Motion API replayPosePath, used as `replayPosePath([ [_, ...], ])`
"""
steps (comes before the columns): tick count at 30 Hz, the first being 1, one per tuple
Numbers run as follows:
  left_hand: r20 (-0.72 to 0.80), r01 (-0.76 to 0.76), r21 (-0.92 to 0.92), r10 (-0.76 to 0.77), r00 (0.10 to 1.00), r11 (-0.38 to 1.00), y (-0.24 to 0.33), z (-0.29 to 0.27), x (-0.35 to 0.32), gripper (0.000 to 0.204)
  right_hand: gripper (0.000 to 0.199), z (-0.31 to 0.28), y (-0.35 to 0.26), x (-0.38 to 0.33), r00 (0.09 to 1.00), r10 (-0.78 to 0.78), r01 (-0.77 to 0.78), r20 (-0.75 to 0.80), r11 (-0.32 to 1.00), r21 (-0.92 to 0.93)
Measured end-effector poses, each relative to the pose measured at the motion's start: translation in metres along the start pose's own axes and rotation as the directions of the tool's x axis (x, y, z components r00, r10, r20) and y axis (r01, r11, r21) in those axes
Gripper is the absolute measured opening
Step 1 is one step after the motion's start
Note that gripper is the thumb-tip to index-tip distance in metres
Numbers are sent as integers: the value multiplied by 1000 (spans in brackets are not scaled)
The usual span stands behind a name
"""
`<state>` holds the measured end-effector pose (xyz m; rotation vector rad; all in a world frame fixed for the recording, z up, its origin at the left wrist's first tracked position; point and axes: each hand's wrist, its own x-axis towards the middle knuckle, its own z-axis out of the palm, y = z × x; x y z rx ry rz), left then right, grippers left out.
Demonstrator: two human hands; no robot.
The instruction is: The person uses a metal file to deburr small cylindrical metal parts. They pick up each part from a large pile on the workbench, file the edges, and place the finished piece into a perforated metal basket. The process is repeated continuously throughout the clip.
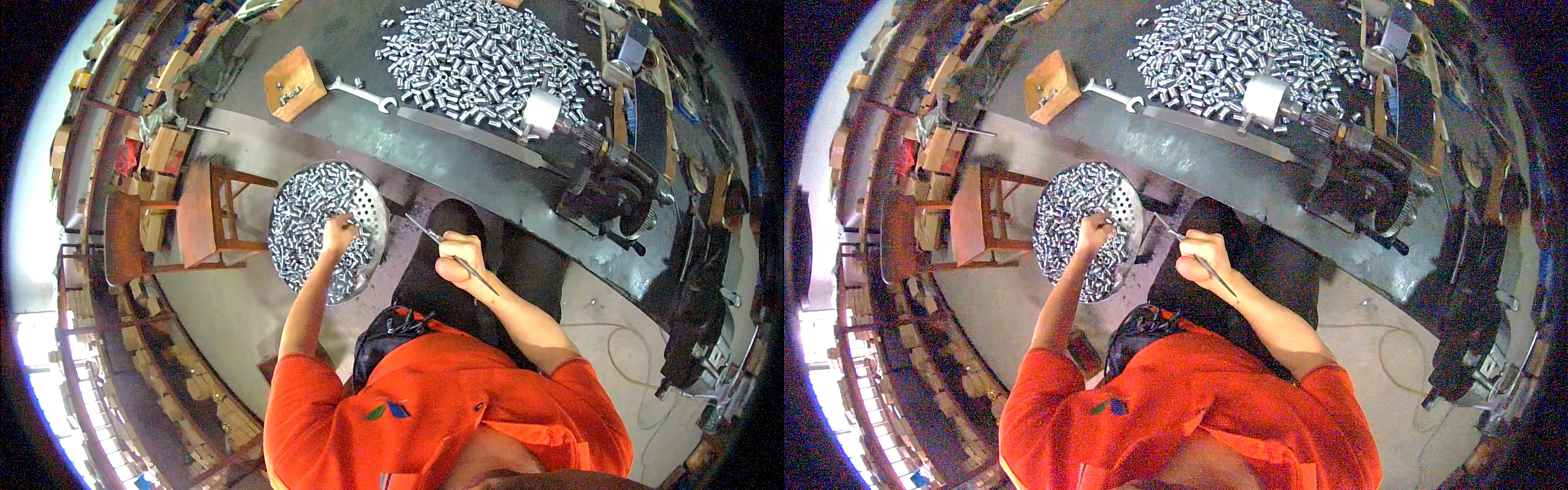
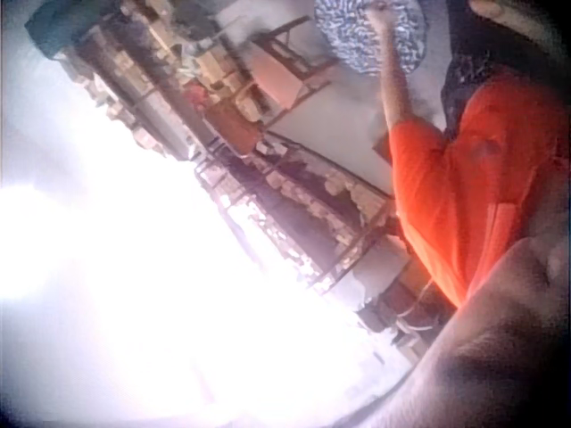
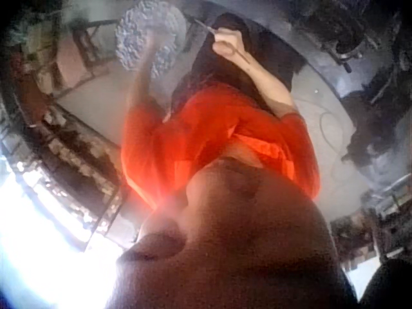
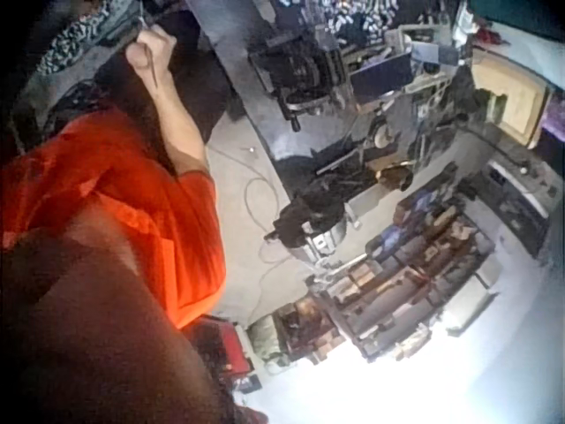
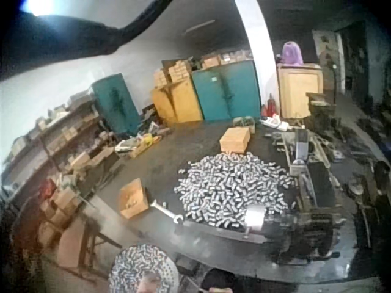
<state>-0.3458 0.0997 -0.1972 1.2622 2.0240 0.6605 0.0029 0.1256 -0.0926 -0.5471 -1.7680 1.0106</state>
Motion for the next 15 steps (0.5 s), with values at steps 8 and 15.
replayPosePath([
  [8, -80, 42, 763, 30, 996, 645, 44, 22, 46, 26, 23, 4, 7, -4, 998, 55, -55, 9, 997, -46],
  [15, -70, -37, 413, 72, 995, 910, 46, 8, 40, 26, 24, 4, 5, -1, 996, 88, -88, 12, 996, -3],
])
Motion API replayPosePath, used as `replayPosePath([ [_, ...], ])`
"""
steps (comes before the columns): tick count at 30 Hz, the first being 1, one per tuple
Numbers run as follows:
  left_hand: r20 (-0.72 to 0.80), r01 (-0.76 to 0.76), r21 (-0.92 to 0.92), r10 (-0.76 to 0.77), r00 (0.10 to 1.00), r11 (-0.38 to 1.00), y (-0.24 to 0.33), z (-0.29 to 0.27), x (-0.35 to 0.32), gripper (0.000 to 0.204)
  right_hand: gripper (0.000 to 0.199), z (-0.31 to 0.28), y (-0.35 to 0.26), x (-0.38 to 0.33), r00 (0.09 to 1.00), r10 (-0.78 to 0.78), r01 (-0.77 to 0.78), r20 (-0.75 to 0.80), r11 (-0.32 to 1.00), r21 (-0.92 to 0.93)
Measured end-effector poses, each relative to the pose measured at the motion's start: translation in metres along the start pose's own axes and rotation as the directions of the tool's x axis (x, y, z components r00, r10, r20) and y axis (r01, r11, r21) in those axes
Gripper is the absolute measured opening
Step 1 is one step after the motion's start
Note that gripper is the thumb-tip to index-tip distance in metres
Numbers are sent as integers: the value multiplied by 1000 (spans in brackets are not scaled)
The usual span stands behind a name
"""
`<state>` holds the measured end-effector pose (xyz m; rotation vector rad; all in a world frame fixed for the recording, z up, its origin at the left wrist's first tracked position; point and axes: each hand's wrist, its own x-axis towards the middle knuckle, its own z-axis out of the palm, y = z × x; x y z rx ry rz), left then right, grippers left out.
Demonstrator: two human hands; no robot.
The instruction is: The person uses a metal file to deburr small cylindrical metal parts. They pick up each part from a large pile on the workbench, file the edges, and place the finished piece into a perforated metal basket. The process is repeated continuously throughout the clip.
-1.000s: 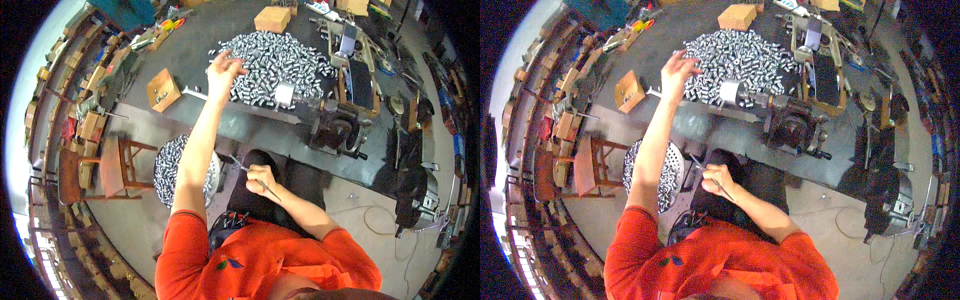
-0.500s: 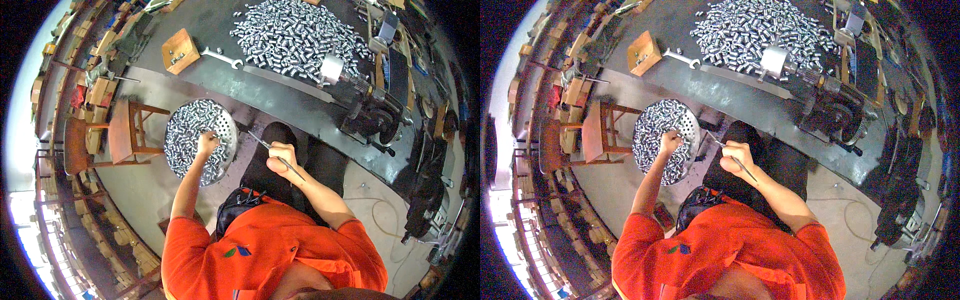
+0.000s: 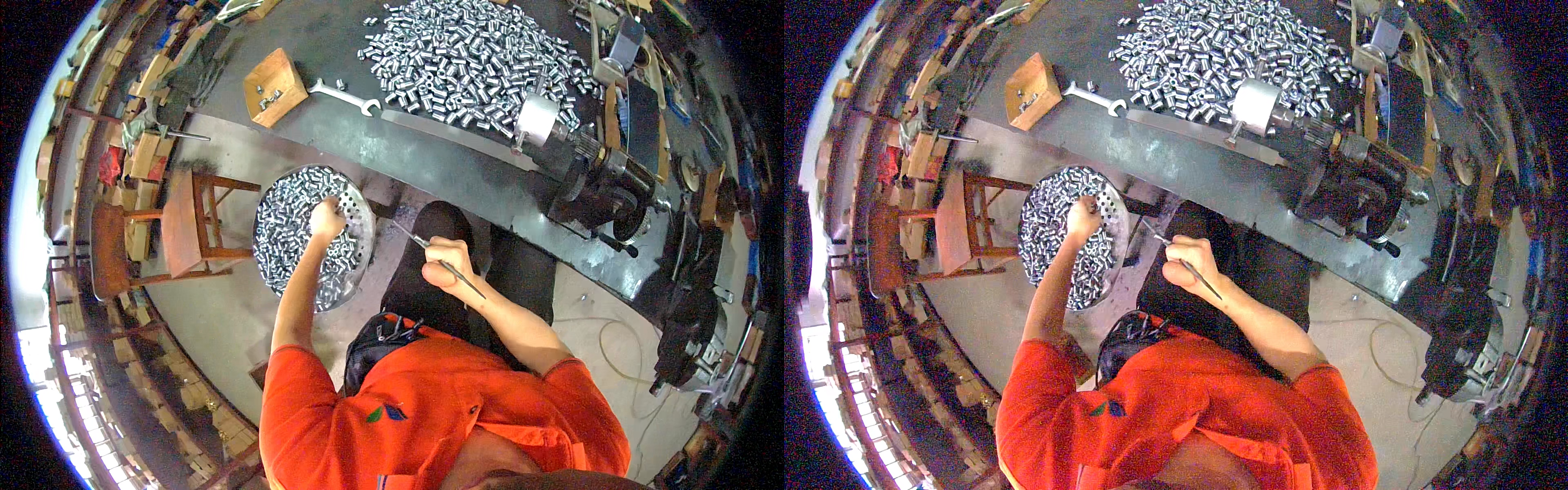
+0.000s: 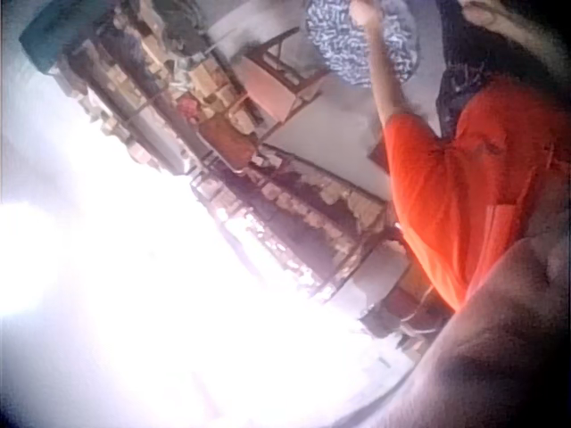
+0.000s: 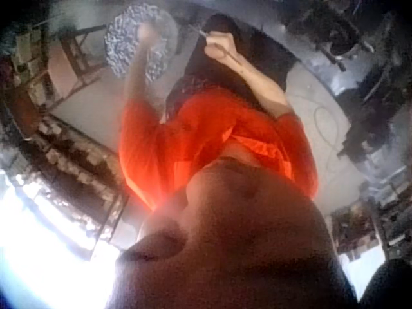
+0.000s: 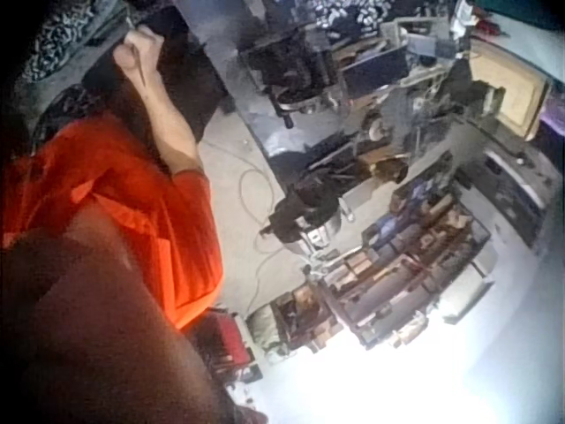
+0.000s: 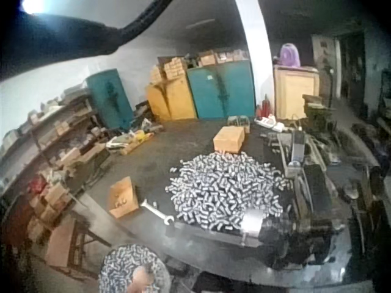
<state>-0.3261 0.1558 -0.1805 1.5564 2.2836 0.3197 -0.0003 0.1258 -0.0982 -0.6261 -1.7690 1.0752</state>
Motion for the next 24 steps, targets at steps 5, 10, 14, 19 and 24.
replayPosePath([
  [5, 298, 240, -886, 90, 950, 396, 65, -45, -61, 28, 26, 4, 4, -2, 1000, 13, -13, -5, 1000, 15],
  [10, 411, 449, -885, 246, 878, -126, 111, -28, -104, 19, 24, -1, 4, -4, 999, -6, 5, 37, 1000, 18],
  [14, 465, 492, -854, 175, 868, -168, 131, -19, -117, 20, 23, -5, 0, 0, 999, -23, 23, 37, 1000, -8],
  [19, 437, 439, -898, 192, 879, 32, 138, -30, -119, 25, 21, -3, 2, -1, 996, 17, -12, 87, 998, -63],
  [24, 312, 122, -848, 300, 901, 516, 143, -43, -120, 17, 19, -3, 6, -3, 991, 13, 3, 135, 994, -113],
])
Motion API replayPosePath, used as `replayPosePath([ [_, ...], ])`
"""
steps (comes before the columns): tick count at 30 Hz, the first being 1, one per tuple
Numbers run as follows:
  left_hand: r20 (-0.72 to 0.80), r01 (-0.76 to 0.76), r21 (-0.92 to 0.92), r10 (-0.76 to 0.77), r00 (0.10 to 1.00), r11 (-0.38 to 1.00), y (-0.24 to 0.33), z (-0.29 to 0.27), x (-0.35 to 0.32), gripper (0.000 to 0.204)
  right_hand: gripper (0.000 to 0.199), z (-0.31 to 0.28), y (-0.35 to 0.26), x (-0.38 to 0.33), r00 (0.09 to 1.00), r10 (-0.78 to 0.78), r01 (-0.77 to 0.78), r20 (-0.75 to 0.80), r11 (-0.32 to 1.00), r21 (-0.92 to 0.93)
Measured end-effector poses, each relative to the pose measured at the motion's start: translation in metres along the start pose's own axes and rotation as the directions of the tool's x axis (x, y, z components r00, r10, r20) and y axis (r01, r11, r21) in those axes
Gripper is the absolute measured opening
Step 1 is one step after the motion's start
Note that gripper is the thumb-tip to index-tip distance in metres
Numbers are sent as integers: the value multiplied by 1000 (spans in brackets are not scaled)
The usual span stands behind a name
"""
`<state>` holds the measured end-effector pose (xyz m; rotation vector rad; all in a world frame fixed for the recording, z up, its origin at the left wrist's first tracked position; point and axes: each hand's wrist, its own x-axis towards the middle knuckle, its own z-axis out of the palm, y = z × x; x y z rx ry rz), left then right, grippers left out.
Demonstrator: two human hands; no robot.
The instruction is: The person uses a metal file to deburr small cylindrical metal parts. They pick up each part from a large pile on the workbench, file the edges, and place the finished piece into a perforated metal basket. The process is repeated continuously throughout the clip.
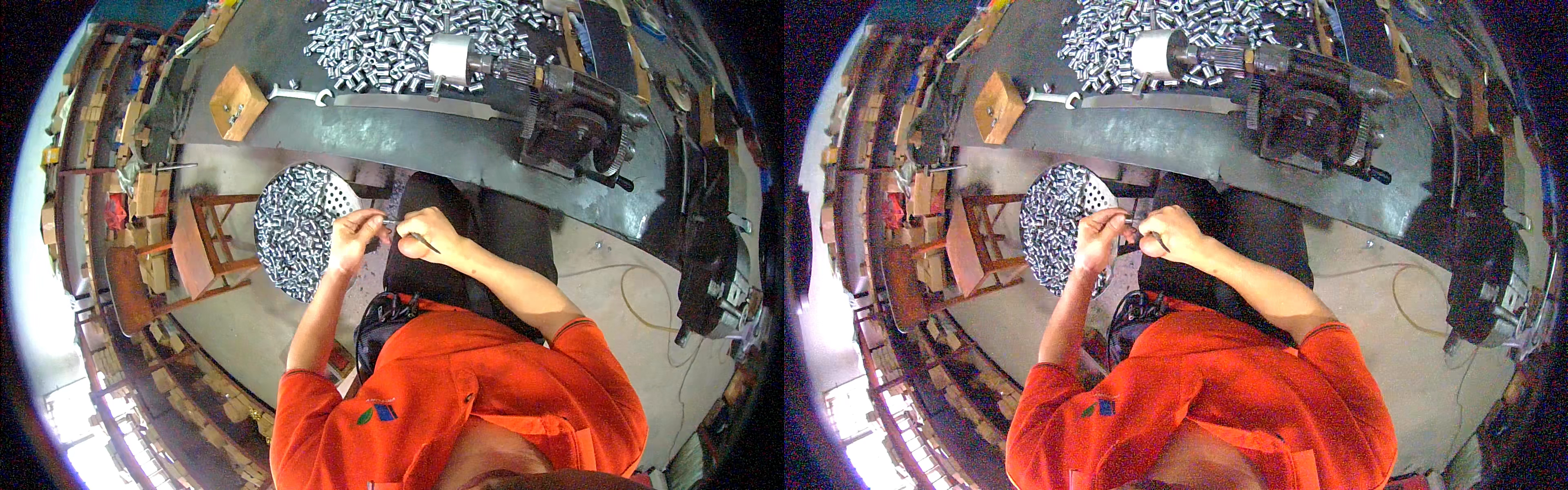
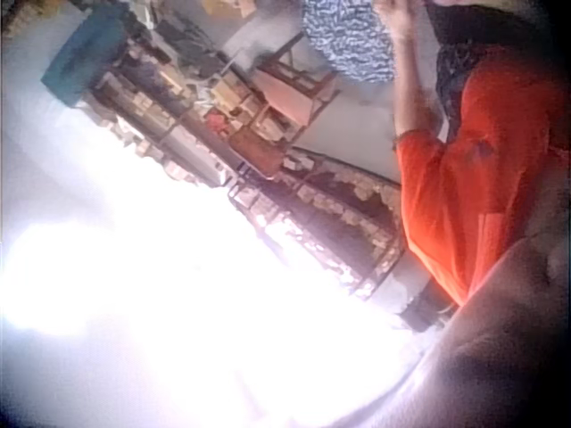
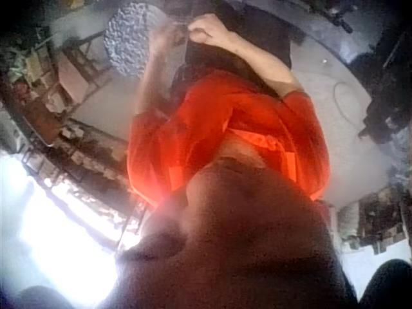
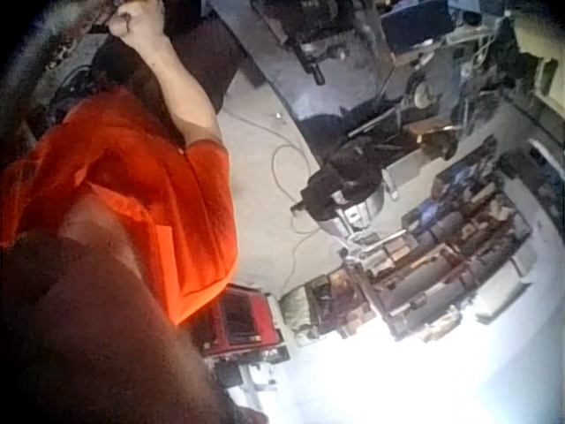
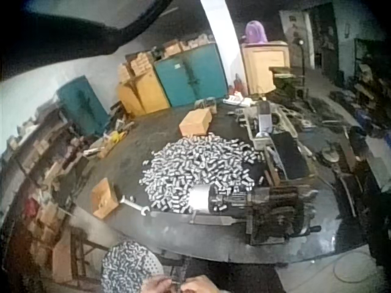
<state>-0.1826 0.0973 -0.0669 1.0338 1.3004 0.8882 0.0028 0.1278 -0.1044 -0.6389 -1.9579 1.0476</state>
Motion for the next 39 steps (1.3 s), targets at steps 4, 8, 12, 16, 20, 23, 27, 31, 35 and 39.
replayPosePath([
  [4, 130, -31, 185, 6, 991, 982, 22, -1, 1, 18, 15, 1, 1, -2, 1000, 6, -6, -20, 1000, -9],
  [8, 145, -32, 165, 8, 989, 986, 31, 1, 5, 19, 14, 1, 3, 0, 999, 44, -42, -17, 996, 79],
  [12, 128, -4, 16, 2, 992, 1000, 24, 4, 8, 15, 19, -4, -5, 5, 998, 41, -35, -39, 990, 139],
  [16, -106, -103, 467, 171, 980, 878, 13, -24, 13, 14, 24, -17, -12, 6, 991, 32, -3, -131, 975, 222],
  [20, -2, -186, 895, 421, 907, 406, 8, -36, 13, 20, 31, -17, -16, 5, 985, -2, 60, -172, 939, 338],
  [23, 21, -225, 900, 479, 878, 373, 2, -33, 13, 19, 40, -14, -14, 4, 989, -9, 64, -147, 926, 372],
  [27, 40, -237, 905, 484, 874, 354, 0, -28, 17, 17, 44, -16, -13, 4, 993, 15, 27, -114, 932, 361],
  [31, 34, -233, 904, 482, 875, 359, 3, -28, 16, 16, 44, -19, -17, 7, 995, 16, 19, -102, 943, 333],
  [35, 40, -236, 902, 474, 880, 362, 1, -28, 18, 16, 43, -19, -17, 7, 996, 16, 17, -83, 926, 377],
  [39, 82, -267, 893, 452, 888, 363, 2, -16, 16, 16, 42, -14, -10, 7, 999, 44, -31, -28, 929, 370],
])
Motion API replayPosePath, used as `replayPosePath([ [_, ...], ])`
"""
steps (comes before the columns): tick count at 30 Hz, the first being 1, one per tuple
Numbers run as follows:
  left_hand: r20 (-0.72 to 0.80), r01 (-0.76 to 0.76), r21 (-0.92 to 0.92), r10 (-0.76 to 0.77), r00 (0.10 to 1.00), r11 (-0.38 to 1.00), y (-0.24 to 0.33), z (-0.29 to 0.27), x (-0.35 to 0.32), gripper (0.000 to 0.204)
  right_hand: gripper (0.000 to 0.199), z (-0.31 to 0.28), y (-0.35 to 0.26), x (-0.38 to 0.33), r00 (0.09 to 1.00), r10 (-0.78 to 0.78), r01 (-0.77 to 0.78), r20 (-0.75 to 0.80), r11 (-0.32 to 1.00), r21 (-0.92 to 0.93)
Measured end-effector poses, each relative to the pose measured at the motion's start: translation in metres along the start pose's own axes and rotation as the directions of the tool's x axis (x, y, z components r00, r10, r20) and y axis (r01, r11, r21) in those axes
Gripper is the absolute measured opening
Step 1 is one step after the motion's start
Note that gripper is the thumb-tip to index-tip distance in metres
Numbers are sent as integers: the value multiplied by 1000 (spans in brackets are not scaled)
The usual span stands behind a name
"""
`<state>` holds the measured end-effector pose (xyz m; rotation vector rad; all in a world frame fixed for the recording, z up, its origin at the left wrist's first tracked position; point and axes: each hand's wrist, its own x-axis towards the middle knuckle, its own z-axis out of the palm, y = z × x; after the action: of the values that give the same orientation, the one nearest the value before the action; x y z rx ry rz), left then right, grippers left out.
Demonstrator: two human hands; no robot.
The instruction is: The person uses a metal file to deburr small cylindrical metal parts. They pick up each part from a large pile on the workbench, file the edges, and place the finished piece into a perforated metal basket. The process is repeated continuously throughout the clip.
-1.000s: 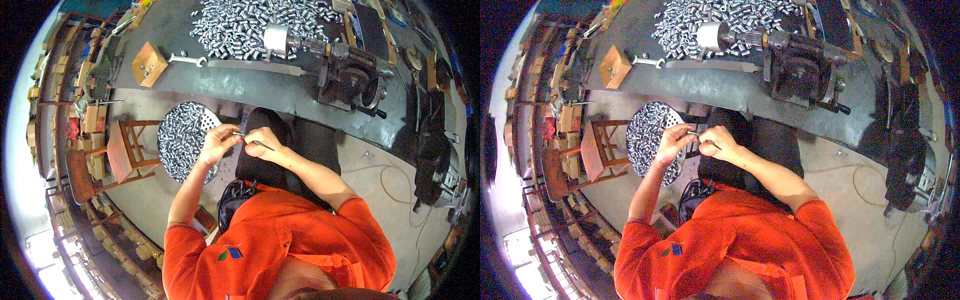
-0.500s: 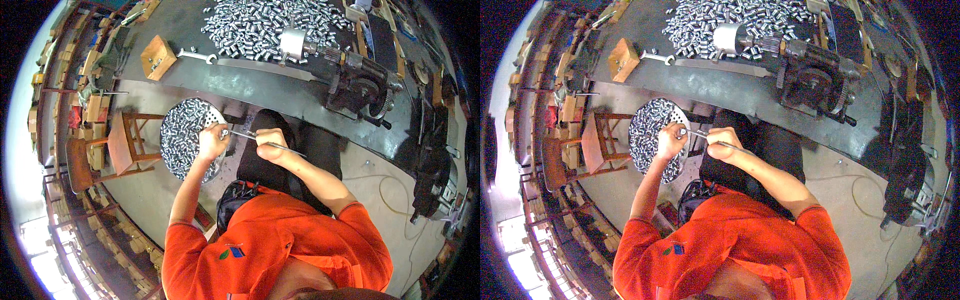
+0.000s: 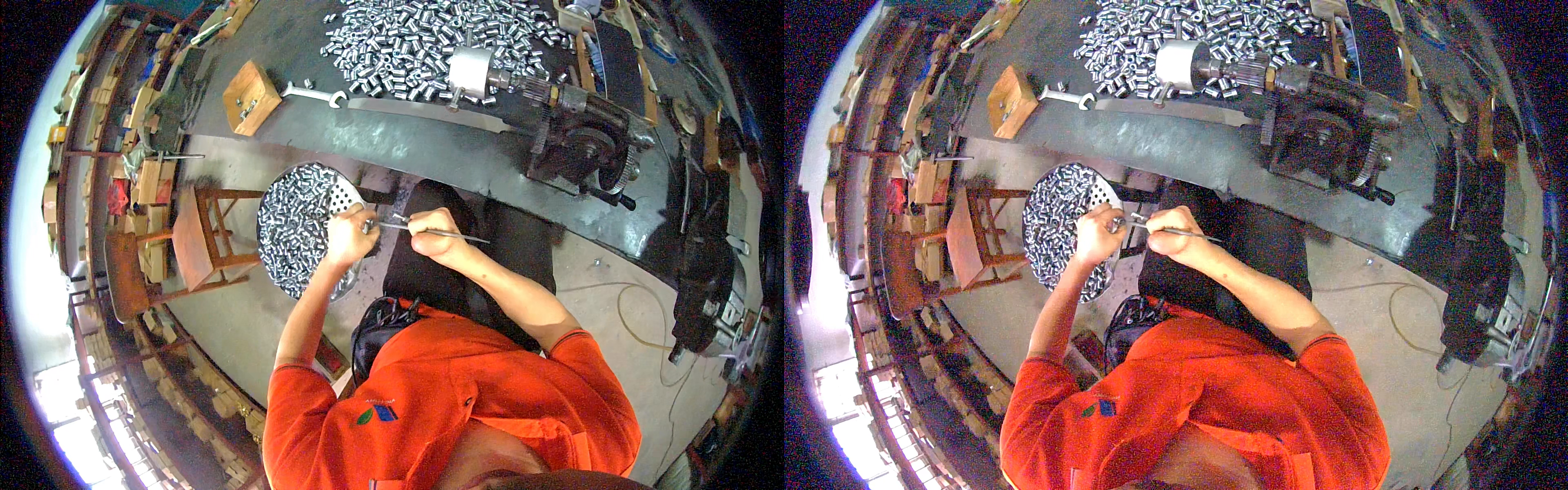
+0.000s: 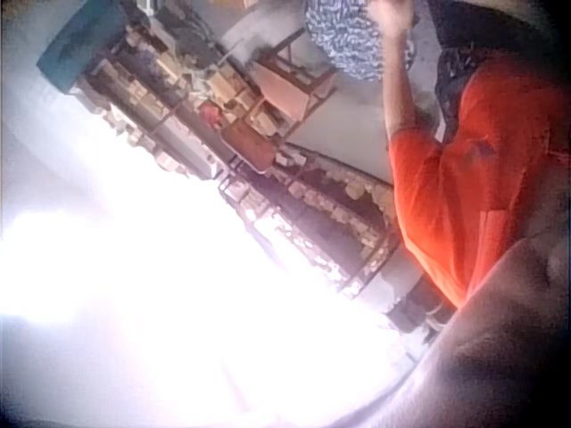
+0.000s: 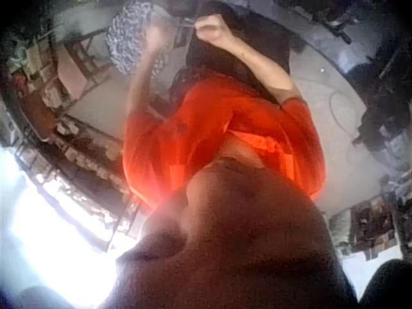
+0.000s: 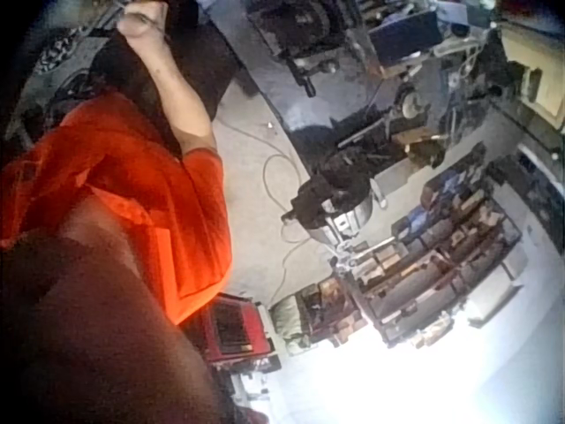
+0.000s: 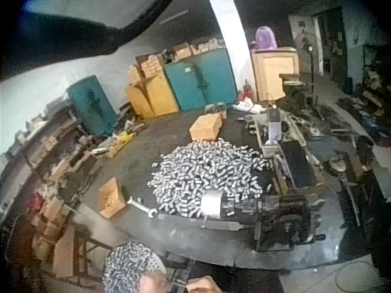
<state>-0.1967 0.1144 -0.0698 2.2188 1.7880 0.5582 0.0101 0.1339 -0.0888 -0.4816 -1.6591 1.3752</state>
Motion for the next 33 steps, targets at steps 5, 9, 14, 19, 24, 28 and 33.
replayPosePath([
  [5, 57, -16, -103, 22, 998, 995, 24, 6, -2, 22, 25, 7, 5, -1, 990, -117, 133, 83, 968, -213],
  [9, 54, 0, -33, 2, 999, 999, 14, -17, 17, 24, 29, 0, -8, -4, 912, -401, 405, 88, 842, -356],
  [14, -72, 62, -28, -63, 995, 998, -1, -49, 81, 22, 33, -8, -9, -3, 891, -453, 400, -38, 822, -405],
  [19, -140, 11, -376, -68, 988, 927, 36, -66, 198, 31, 32, -2, -8, -1, 921, -389, 356, -19, 861, -364],
  [24, -153, -76, -864, -116, 982, 497, 48, -101, 234, 47, 31, 2, 8, -3, 929, -350, 285, -122, 885, -369],
  [28, -94, 57, -630, -149, 984, 775, 20, -97, 162, 34, 31, 0, 8, -6, 941, -320, 254, -111, 884, -391],
  [33, -83, 316, -552, -428, 900, 772, -136, -20, 13, 26, 28, 9, 0, -3, 959, -247, 209, -140, 948, -240],
])
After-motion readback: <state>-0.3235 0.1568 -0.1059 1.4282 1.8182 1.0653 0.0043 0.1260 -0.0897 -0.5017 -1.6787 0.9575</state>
